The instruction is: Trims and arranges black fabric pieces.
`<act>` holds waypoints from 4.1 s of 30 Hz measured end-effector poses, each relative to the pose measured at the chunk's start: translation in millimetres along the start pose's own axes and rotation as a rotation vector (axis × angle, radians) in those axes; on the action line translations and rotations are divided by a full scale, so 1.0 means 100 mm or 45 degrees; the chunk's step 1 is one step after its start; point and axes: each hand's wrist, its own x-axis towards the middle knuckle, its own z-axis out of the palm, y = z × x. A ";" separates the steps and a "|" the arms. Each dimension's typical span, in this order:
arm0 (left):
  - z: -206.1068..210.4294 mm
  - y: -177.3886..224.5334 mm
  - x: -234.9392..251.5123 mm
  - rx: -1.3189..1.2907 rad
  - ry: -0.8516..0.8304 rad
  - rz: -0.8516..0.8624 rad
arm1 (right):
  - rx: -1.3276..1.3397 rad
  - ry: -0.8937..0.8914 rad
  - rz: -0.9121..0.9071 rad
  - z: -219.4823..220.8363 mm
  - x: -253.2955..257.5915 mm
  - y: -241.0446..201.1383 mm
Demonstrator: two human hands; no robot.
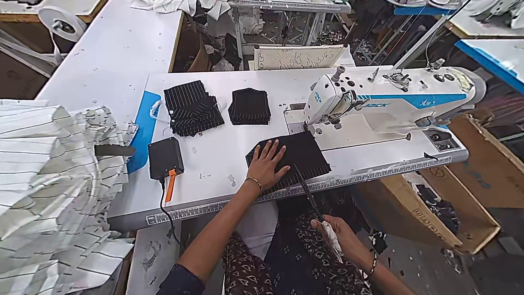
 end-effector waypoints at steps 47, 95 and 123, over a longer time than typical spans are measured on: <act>0.12 0.08 -0.11 0.024 0.089 -0.024 | 0.365 -0.193 0.001 -0.02 0.52 -0.65; 0.51 0.01 -0.32 -0.320 0.955 0.306 | 0.494 -0.549 -0.028 0.00 0.10 -0.06; 0.47 0.01 -0.34 -0.275 0.868 0.378 | 0.091 -0.403 -0.004 -0.17 0.53 -0.66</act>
